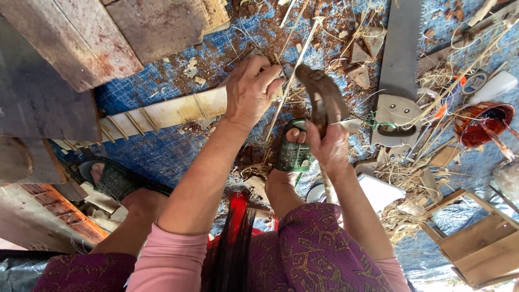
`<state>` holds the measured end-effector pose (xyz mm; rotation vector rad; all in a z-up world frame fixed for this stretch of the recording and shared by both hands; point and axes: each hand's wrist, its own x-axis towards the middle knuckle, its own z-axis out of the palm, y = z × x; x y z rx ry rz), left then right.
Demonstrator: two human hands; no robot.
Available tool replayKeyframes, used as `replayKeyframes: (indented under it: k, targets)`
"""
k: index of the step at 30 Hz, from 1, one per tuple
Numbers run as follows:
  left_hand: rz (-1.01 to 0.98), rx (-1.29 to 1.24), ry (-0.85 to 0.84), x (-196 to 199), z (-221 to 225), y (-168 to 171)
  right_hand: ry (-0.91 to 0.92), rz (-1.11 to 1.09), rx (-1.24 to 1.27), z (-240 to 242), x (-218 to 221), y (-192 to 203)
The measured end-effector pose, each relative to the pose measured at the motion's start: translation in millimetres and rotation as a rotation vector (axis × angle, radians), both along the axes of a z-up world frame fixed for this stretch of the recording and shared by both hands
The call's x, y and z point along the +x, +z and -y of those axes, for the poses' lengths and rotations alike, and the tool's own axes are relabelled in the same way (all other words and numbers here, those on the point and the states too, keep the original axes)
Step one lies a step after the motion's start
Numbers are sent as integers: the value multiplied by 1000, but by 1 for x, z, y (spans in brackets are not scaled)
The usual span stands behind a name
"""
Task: Hammering metal frets into a guitar neck and using a sanding block to level or smooth the surface.
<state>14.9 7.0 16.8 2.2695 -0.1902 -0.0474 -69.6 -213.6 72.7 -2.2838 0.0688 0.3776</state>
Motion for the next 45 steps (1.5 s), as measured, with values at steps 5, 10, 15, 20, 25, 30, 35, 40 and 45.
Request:
replayKeyframes:
  k: [5,10,15,20,25,30,35,40,45]
  targets:
    - [83,322,-177,6,10,5,37,-36,-5,19,6,5]
    - [-211,581,-233,29,40,19,-30,-4,-32,29,-4,-5]
    - [-310,732,-350,51,36,42,-29,22,-42,27,-2,-3]
    - [-745,-165,179,67,-20,102,-79,-20,92,34,-15,-10]
    - [-497,-190,141,22,-25,77,-52,122,49,23,-4,1]
    - [-254,-291,128,1,-19,38,-102,111,85,25,-10,-4]
    - [-49,45,93,-15,-35,21,-88,10,147,22,12,28]
    - [-154,51,83,-84,-51,13,-114,53,81,27,-17,-4]
    - [-284,162,226,-79,-59,34,-101,69,105,20,-11,9]
